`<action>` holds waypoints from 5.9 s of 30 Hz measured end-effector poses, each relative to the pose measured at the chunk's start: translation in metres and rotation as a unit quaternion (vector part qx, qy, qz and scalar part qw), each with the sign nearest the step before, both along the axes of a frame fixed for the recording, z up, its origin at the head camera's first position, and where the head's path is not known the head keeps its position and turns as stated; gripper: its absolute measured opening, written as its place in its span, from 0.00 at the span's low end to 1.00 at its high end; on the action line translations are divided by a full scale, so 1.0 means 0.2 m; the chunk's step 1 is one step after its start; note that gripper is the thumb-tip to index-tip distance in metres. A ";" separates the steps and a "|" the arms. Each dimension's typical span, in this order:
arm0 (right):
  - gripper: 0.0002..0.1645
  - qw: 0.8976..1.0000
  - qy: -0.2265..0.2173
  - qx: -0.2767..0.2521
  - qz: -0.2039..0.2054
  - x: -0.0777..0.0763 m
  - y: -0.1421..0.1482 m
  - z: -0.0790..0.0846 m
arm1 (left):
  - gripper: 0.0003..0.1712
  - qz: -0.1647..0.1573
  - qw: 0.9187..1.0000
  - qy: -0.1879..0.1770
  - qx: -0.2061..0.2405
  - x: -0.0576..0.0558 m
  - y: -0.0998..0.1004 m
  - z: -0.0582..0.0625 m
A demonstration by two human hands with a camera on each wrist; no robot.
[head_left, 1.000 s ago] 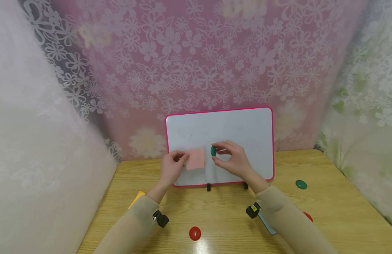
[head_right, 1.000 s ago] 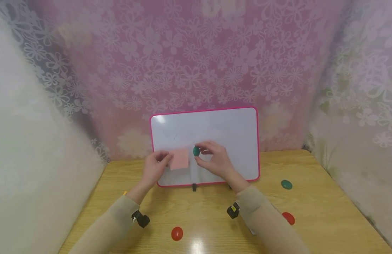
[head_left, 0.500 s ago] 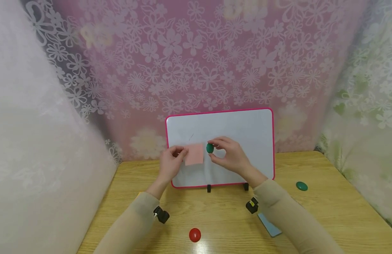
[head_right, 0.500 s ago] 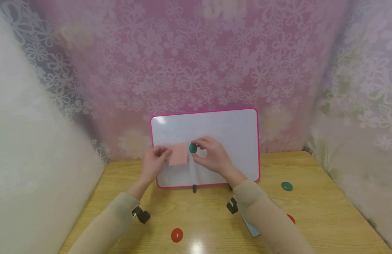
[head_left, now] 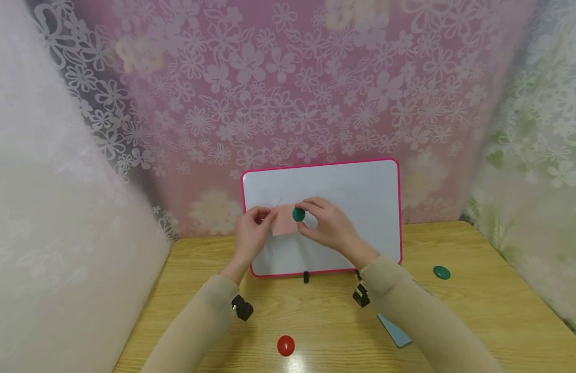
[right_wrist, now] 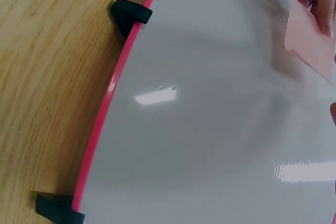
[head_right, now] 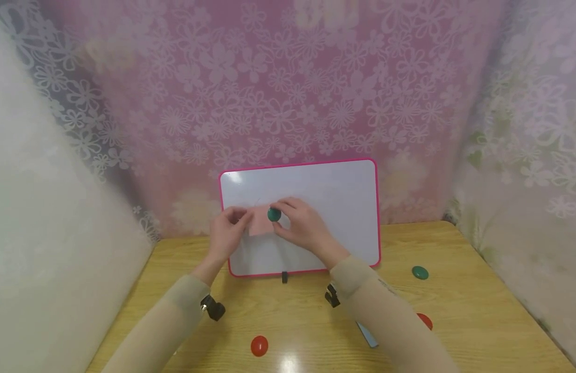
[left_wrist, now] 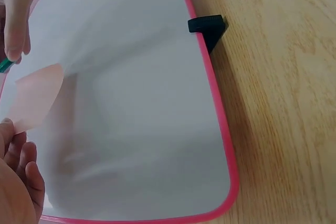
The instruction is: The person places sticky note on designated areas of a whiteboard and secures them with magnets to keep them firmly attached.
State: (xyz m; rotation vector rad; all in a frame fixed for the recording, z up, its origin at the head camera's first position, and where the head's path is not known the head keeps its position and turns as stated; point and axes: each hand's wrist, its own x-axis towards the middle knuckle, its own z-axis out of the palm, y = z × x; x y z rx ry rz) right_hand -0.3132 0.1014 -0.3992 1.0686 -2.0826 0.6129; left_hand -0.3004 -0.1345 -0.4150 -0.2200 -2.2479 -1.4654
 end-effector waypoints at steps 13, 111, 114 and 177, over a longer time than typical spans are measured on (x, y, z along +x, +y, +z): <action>0.24 0.999 0.012 0.000 -0.031 -0.06 -0.10 0.06 | 0.14 0.012 1.000 -0.014 0.012 -0.06 0.03 0.04; 0.21 0.980 -0.031 0.089 -0.175 -0.16 -0.32 0.18 | 0.14 0.083 0.996 -0.012 0.004 -0.15 0.03 0.12; 0.21 0.980 -0.028 0.089 -0.177 -0.16 -0.32 0.18 | 0.15 0.085 0.996 -0.011 0.004 -0.15 0.03 0.12; 0.25 0.998 0.004 -0.012 -0.066 0.16 0.17 -0.09 | 0.05 -0.030 0.998 0.048 -0.003 0.21 -0.05 -0.10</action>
